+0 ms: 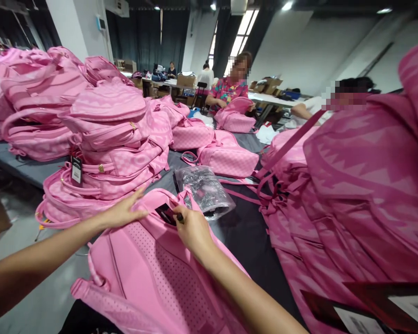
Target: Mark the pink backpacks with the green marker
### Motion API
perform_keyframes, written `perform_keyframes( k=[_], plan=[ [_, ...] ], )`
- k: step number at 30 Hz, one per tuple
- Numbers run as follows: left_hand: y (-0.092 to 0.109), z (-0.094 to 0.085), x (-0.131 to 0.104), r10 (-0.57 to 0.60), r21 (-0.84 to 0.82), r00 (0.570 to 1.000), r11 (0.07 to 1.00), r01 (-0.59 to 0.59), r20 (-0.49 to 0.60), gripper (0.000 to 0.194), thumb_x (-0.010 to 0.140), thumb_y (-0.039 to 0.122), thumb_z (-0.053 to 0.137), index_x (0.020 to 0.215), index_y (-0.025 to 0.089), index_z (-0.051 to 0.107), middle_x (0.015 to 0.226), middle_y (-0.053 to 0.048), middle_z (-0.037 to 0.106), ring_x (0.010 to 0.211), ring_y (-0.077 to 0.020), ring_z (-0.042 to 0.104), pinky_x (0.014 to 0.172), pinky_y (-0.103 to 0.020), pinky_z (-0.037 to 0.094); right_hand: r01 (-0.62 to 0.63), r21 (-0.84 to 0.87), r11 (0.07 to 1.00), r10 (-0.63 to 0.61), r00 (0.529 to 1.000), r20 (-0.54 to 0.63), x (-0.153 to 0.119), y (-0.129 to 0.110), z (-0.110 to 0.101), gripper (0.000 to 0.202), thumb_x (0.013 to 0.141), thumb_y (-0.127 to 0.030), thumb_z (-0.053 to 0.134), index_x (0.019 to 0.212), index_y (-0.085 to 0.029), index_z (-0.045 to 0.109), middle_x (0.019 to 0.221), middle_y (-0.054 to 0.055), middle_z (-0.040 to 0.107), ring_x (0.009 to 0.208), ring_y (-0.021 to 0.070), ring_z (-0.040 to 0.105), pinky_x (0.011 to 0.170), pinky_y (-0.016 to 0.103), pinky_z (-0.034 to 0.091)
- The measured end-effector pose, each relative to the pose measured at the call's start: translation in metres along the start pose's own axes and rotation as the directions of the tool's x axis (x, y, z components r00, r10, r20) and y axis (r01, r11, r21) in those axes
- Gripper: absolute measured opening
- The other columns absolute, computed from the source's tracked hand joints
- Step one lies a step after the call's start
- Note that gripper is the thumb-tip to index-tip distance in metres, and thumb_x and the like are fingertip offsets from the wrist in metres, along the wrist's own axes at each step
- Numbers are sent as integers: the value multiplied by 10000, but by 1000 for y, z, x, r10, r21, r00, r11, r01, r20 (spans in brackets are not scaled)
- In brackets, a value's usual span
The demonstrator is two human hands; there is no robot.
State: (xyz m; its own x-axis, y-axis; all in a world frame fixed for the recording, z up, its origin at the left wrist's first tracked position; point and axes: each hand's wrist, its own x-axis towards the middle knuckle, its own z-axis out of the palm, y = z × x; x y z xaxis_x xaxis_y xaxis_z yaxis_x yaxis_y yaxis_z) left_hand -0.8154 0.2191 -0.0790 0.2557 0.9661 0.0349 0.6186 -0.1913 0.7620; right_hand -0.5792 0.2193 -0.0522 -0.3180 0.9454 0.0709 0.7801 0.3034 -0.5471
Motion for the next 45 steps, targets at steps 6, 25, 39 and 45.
perform_keyframes(
  k=[6,25,39,45],
  plan=[
    [-11,19,-36,-52,90,993,994,61,-104,764,763,316,752,1437,198,412,1469,-108,511,1360,-269,482,1133,-405,392,63,-154,986,-7,939,343,5,-12,3,241,802,-83,569,879,-206,762,787,14,755,721,154,673,615,221,411],
    [-15,35,-33,-25,78,985,996,39,-173,711,802,379,722,1440,224,451,1400,-87,587,1280,-298,567,1056,-425,459,237,-85,968,-212,949,235,29,-27,32,291,753,-38,551,921,-193,731,836,26,739,744,152,646,630,223,389],
    [-8,38,-29,-10,104,982,994,30,-188,774,781,399,742,1464,211,432,1381,-99,600,1249,-305,593,1056,-432,476,187,200,962,-216,968,131,44,-21,36,140,768,-162,497,725,-176,630,747,45,685,707,179,612,650,267,421],
    [-9,34,-28,-3,115,986,993,22,-167,823,790,431,727,1499,207,375,1427,-103,558,1260,-326,578,1057,-461,479,225,3,974,-222,959,176,53,-16,39,149,742,-245,451,639,-208,554,611,23,614,589,191,554,568,298,347]
  ],
)
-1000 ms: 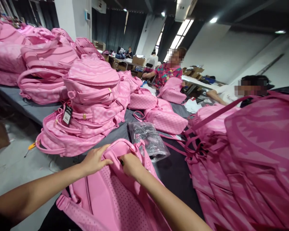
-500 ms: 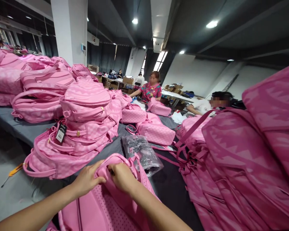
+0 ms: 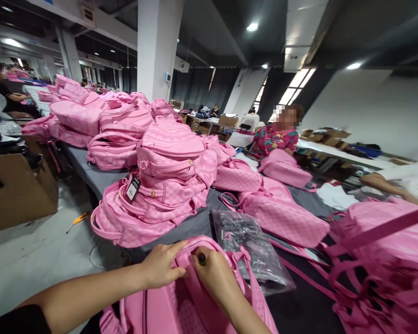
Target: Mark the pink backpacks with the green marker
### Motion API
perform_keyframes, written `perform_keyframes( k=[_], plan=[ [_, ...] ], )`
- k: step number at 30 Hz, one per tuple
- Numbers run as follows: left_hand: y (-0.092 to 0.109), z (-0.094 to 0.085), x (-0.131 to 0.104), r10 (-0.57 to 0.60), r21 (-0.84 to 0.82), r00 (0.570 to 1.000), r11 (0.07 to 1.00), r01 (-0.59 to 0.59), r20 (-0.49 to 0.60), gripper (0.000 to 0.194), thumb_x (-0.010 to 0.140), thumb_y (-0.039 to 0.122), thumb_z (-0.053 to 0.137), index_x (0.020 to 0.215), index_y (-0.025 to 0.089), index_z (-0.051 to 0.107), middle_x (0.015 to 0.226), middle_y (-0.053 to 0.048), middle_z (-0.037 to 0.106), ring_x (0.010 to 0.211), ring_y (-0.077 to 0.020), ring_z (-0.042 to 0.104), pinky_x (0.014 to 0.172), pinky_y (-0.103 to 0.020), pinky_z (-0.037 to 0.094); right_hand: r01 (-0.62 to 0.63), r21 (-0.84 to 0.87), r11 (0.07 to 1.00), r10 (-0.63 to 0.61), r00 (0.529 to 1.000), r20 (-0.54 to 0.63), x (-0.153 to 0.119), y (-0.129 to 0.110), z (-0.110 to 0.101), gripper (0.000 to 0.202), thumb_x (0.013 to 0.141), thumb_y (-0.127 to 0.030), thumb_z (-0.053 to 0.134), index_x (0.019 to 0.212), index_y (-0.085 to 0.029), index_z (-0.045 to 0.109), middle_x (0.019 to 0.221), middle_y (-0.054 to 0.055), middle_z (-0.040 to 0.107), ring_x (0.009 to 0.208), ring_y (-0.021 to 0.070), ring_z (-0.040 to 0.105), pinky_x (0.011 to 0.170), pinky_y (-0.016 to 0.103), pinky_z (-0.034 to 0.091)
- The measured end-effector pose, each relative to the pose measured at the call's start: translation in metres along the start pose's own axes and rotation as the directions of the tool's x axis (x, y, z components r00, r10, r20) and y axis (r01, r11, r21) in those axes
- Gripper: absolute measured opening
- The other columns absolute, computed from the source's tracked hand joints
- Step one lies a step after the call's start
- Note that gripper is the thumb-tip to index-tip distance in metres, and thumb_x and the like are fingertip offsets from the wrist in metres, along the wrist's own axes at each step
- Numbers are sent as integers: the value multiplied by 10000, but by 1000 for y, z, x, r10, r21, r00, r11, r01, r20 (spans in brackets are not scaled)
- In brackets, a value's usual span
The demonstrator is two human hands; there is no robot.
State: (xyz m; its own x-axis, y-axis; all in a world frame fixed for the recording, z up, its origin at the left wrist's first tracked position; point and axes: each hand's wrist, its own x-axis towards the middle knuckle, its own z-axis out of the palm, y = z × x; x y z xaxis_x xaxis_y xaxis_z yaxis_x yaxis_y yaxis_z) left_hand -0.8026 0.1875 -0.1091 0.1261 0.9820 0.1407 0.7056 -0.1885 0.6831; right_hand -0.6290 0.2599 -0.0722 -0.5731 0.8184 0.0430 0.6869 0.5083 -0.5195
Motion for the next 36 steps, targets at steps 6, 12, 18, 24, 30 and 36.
perform_keyframes(
  k=[6,12,18,24,30,36],
  plan=[
    [0,2,0,13,-31,1000,999,-13,-13,847,793,465,728,1511,232,342,1452,-86,536,1283,-314,560,1067,-457,471,-15,62,998,22,994,-109,-9,-1,-1,211,802,-381,490,809,-208,612,769,42,693,704,218,638,666,321,455],
    [-3,3,0,16,-60,1000,998,-17,-26,878,765,509,751,1505,258,351,1469,-73,518,1310,-305,538,1085,-449,461,108,-15,994,-106,991,83,-8,6,-3,285,796,-213,438,915,-221,697,926,57,743,844,219,684,738,320,481],
    [-4,2,1,6,-86,1000,996,-8,-22,819,766,408,747,1489,286,380,1420,-47,573,1270,-274,577,1063,-405,479,130,-393,911,-135,991,15,-19,-8,-1,207,855,-209,504,917,-219,701,1078,83,680,894,213,660,606,257,406],
    [-9,2,-3,-32,-94,999,995,30,-19,757,745,328,736,1443,263,449,1372,-50,615,1232,-272,602,1027,-378,484,228,-347,910,-194,972,130,-18,-15,-8,194,842,-69,507,823,-189,659,919,35,671,816,149,628,665,241,377],
    [-9,0,-2,-118,-80,993,990,118,0,453,823,271,610,1274,251,573,1095,-23,748,1021,-239,693,882,-310,496,252,-559,790,-84,948,308,-73,26,-38,380,741,43,435,960,-197,633,905,44,691,696,161,652,546,293,272],
    [-16,-5,-3,-104,-219,989,968,126,108,607,731,406,705,1292,219,568,1224,-36,695,1116,-255,638,948,-308,481,-6,-599,801,82,992,100,-104,31,-29,283,755,-6,475,892,-190,641,912,87,702,657,160,657,512,253,325]
  ],
)
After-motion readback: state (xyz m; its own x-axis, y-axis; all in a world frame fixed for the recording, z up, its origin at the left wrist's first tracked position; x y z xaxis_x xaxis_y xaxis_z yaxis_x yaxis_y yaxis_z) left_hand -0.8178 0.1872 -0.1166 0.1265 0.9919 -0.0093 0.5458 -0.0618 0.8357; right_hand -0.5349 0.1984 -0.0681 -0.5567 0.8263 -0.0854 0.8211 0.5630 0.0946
